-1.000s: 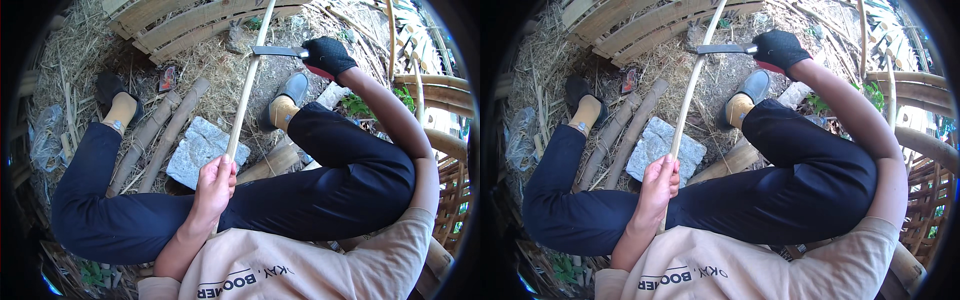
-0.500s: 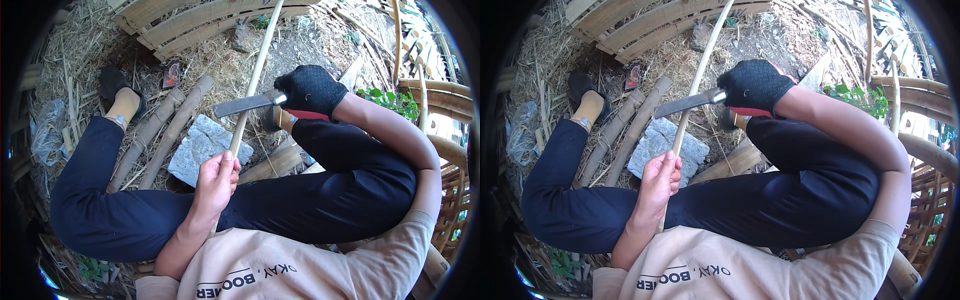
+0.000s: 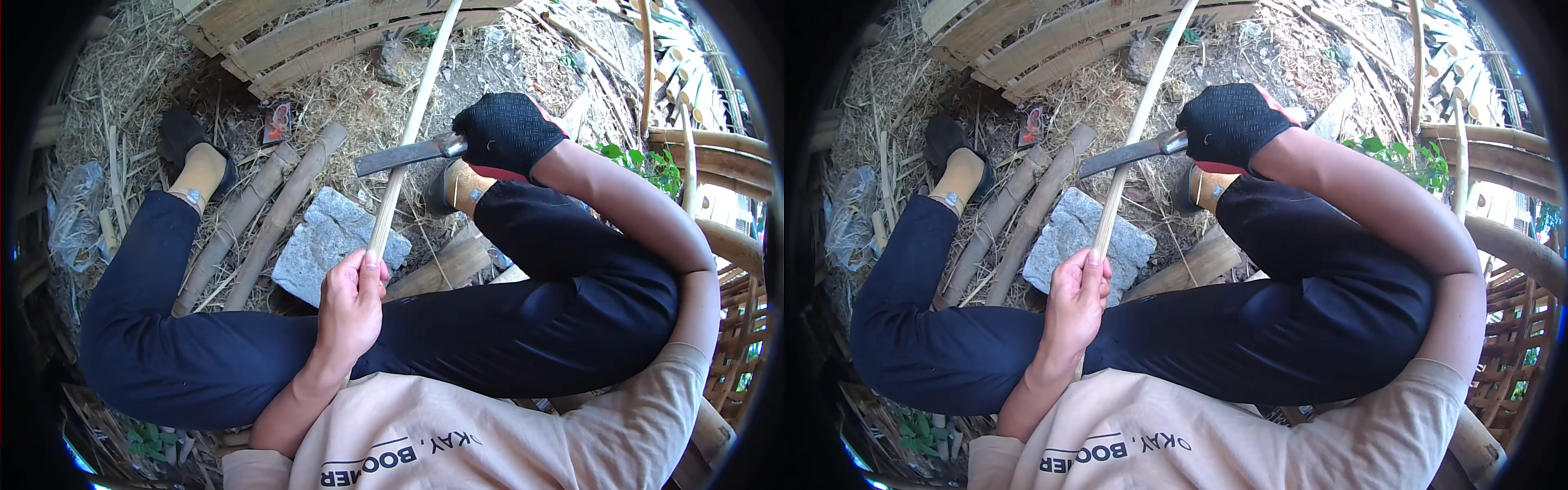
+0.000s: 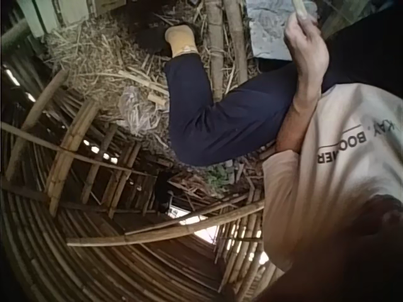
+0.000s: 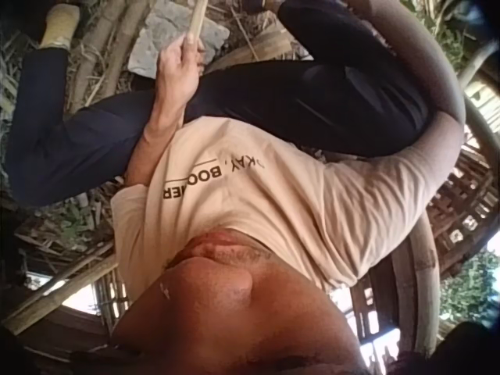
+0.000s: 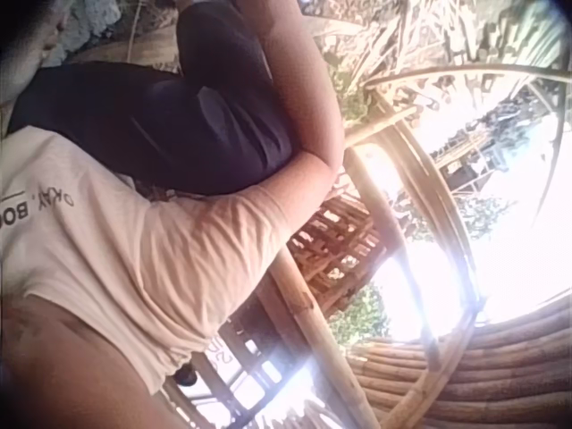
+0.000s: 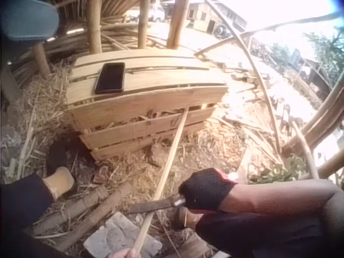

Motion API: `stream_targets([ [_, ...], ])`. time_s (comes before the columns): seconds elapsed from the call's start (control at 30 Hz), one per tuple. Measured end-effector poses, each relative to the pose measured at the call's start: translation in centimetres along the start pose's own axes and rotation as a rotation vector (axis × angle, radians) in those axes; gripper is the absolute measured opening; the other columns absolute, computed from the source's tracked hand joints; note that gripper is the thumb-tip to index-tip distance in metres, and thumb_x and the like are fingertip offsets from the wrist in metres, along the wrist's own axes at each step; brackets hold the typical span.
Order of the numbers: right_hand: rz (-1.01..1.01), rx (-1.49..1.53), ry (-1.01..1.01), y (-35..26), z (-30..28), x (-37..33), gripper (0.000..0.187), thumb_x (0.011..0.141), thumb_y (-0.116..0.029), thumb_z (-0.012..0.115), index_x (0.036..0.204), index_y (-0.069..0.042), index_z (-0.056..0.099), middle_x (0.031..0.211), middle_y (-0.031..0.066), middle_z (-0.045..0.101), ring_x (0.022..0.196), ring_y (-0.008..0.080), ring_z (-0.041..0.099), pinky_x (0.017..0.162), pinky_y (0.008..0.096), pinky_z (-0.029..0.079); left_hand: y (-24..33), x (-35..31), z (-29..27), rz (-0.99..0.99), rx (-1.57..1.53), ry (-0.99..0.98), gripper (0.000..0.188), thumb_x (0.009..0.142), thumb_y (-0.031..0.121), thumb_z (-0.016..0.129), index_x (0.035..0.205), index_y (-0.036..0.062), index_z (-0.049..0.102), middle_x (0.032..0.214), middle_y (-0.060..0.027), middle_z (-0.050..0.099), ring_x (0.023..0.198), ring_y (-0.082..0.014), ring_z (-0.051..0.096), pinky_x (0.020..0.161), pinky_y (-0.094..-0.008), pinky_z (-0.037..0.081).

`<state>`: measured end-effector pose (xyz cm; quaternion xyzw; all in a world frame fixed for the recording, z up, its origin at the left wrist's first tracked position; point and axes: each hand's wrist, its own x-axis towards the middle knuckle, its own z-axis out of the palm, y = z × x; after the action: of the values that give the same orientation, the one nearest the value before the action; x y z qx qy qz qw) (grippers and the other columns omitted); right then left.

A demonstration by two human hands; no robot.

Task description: The person is using a metal scraper to shave the surface of a long wooden stick while sitting on the ground. They hold the stick with one hand and repeatedly scrape along its length with the tool held in the other hand.

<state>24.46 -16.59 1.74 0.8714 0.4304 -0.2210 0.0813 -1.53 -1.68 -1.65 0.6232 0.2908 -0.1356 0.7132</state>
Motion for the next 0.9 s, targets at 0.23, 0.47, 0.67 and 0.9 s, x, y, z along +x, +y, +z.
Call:
stream_targets([
  [0.23,0.166,-0.015,0.097,4.1,-0.3,0.4,0.021,0.082,-0.027,0.062,0.092,-0.014,0.074,0.085,0.0175,0.071,0.082,0.0361,0.07,0.076,0.0457,0.055,1.0,-0.3,0.1,-0.094,-0.167,-0.041,0.033,0.108,0.03,0.041,0.085,0.0083,0.05,0.061,0.0093,0.037,0.048,0.0017,0.029,0.042,-0.0168,0.023],
  [0.47,0.085,0.155,0.007,1.9,0.9,-1.5,0.027,0.083,-0.037,0.066,0.094,-0.013,0.073,0.085,0.0181,0.07,0.083,0.0376,0.069,0.076,0.047,0.054,1.9,-0.1,-0.2,-0.191,-0.302,-0.057,0.034,0.107,0.026,0.043,0.081,0.0059,0.052,0.058,0.008,0.039,0.05,0.0005,0.032,0.042,-0.0186,0.024],
  [0.67,-0.051,0.099,-0.113,-1.1,-0.4,-1.4,0.024,0.077,-0.032,0.069,0.09,-0.012,0.074,0.08,0.0182,0.07,0.081,0.0372,0.069,0.075,0.0464,0.055,0.3,0.1,-0.2,-0.048,-0.078,-0.007,0.034,0.107,0.026,0.042,0.081,0.0064,0.052,0.059,0.0074,0.039,0.049,-0.0001,0.033,0.044,-0.02,0.025],
  [0.9,-0.025,-0.016,-0.118,-1.3,-0.9,-0.7,0.022,0.074,-0.02,0.061,0.09,-0.015,0.076,0.087,0.0152,0.072,0.085,0.0331,0.072,0.075,0.0451,0.057,0.1,0.2,0.0,0.053,0.119,0.045,0.033,0.107,0.026,0.041,0.084,0.0065,0.052,0.061,0.0071,0.041,0.05,-0.0003,0.034,0.044,-0.0191,0.028],
])
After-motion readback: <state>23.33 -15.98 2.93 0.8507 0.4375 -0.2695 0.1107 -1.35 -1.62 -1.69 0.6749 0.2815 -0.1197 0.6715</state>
